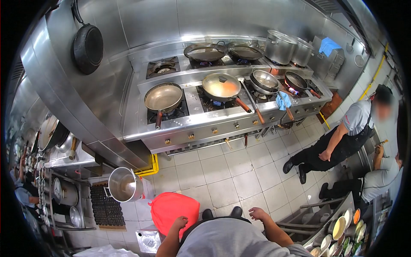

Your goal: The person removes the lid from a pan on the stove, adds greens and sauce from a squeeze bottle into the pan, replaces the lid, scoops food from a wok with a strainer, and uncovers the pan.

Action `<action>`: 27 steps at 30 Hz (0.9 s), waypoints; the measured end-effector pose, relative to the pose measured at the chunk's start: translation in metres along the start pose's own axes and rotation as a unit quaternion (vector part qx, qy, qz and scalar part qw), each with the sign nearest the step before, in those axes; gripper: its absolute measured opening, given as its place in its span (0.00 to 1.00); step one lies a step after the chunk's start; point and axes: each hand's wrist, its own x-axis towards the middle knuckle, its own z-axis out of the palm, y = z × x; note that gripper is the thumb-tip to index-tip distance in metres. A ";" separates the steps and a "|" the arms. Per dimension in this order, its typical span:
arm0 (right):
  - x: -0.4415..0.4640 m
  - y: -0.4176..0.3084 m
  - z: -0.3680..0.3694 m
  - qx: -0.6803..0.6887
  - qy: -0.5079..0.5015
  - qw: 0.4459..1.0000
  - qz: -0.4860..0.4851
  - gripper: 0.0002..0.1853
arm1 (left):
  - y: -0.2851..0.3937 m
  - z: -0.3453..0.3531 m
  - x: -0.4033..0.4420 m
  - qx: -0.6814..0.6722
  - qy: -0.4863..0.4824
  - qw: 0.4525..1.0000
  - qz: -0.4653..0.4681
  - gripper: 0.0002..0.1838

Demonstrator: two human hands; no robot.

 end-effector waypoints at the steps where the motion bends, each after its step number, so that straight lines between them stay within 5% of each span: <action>1: 0.001 0.001 0.000 -0.001 -0.006 1.000 0.007 0.21 | 0.000 0.000 0.000 0.000 0.000 1.000 0.000 0.18; 27: -0.001 -0.008 0.001 0.000 -0.008 1.000 0.013 0.20 | 0.000 -0.008 0.000 0.027 -0.010 1.000 -0.006 0.18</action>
